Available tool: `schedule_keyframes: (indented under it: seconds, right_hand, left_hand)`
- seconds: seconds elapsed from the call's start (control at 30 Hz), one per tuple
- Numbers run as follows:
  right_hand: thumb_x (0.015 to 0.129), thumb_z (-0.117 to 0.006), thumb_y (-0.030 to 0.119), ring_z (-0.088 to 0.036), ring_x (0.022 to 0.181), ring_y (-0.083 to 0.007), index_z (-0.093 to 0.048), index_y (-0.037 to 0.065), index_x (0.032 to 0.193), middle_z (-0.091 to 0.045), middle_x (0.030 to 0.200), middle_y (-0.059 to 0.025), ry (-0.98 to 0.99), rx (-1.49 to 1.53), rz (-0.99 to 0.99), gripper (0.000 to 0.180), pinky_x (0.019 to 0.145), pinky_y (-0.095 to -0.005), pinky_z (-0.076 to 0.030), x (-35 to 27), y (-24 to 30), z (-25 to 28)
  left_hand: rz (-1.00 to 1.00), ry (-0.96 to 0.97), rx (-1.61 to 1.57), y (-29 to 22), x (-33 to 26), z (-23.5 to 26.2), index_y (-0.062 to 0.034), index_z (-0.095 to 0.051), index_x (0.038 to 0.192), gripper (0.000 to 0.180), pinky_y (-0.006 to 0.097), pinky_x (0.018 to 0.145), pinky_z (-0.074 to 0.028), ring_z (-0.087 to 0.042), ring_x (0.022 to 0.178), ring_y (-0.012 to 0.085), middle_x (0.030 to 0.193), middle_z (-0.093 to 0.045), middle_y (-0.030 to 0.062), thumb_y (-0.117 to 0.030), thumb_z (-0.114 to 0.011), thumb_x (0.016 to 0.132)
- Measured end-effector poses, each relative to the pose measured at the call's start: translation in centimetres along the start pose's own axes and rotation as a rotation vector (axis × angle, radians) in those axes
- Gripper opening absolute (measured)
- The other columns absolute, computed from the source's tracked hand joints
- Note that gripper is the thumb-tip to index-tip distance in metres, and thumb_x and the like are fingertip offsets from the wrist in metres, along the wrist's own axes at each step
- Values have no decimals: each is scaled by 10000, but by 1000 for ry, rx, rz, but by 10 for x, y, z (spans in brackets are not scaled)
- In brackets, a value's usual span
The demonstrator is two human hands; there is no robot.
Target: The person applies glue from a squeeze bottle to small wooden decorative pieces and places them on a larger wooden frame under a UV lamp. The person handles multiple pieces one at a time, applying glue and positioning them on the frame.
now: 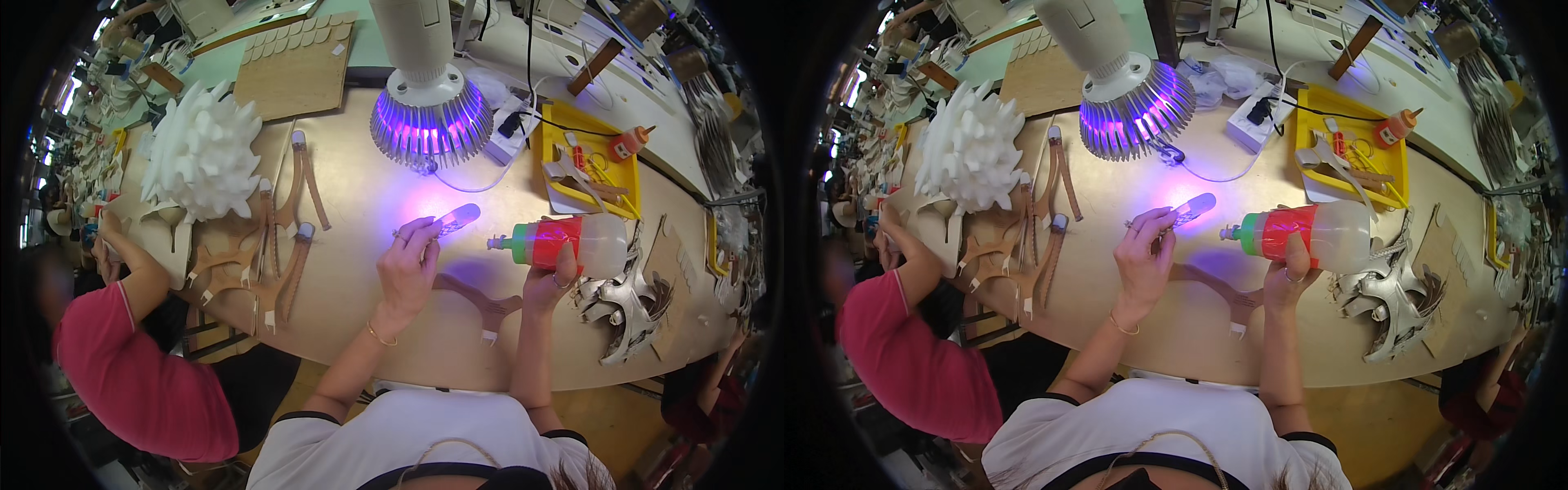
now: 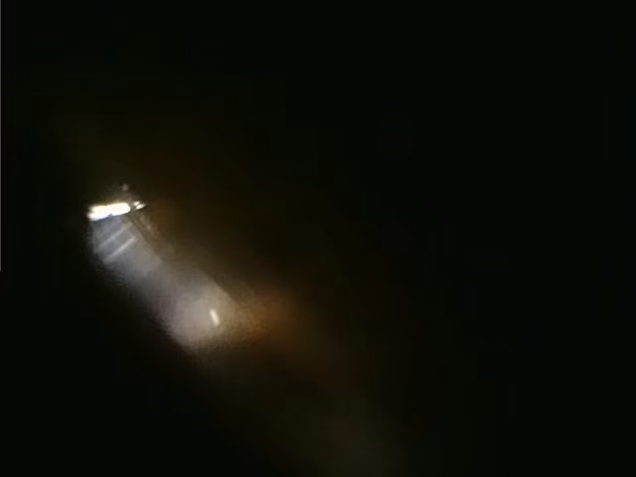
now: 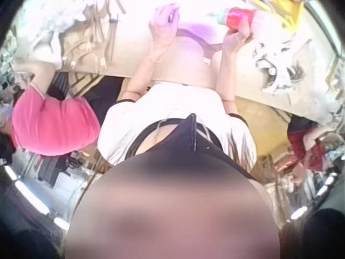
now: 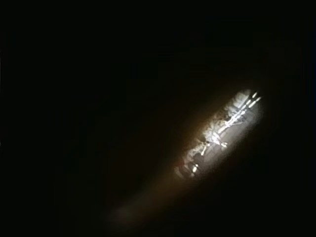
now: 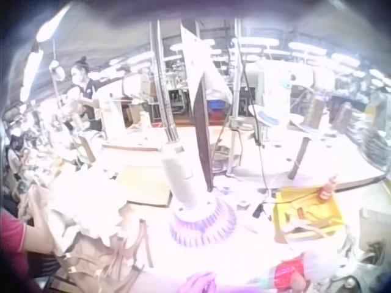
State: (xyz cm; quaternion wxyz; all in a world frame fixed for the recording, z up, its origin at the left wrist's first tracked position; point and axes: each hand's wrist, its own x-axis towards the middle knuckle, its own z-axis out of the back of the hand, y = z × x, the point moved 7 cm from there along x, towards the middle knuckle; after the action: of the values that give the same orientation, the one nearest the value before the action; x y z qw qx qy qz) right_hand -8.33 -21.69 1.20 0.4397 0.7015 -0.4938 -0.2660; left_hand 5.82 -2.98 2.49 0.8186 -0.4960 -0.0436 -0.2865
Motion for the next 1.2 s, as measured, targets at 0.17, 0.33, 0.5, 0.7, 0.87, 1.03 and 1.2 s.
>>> schedule_keyframes:
  seconds: [0.17,0.33,0.5,0.7,0.87,1.03,1.2]
  right_hand:
    - [798,-620,210,-604,1000,-265,-411,17,1291,-562,1114,-138,-82,6,7,570,875,-401,-518,1,1,14]
    - [823,-612,283,-614,989,-274,-442,1,1265,-589,1088,-156,-87,1,21,551,876,-401,-514,-2,-1,13]
    - [786,-627,208,-615,970,-287,-412,11,1280,-573,1082,-158,-34,40,-5,574,864,-406,-526,-5,-1,5]
    - [787,-629,254,-617,969,-289,-425,1,1263,-588,1069,-172,-12,23,15,576,862,-411,-522,-6,1,1]
    - [804,-641,331,-619,971,-278,-458,-10,1244,-603,1064,-169,-34,-9,33,585,863,-407,-514,-10,1,8]
    - [818,-650,338,-613,990,-276,-450,-14,1262,-592,1089,-157,-84,-2,34,600,883,-398,-508,-6,3,23]
    - [831,-664,335,-604,1011,-281,-430,-8,1272,-566,1121,-146,-115,40,47,605,890,-407,-513,-2,9,36]
  left_hand:
    - [-155,-112,95,-11,-2,-1,-87,-687,962,277,290,616,-535,-667,715,205,1006,-678,46,26,-690,709]
    - [-182,-105,115,-12,-4,2,-82,-688,963,276,294,622,-537,-669,712,209,998,-680,49,31,-688,710]
    - [-193,-114,132,-13,-5,3,-79,-687,962,270,299,625,-539,-669,710,213,992,-681,52,29,-687,714]
    - [-223,-127,160,-16,-5,5,-78,-686,958,259,296,620,-538,-668,707,213,985,-680,50,25,-685,721]
    - [-119,-104,108,-9,-7,8,-62,-683,947,227,288,613,-532,-667,700,186,974,-676,65,40,-661,745]
    - [331,-16,-574,34,8,3,37,-588,1077,222,273,683,-556,-680,841,166,997,-674,108,-12,-627,865]
    - [591,25,-879,68,13,6,61,-560,1096,230,265,687,-561,-681,836,178,991,-664,121,-59,-606,905]
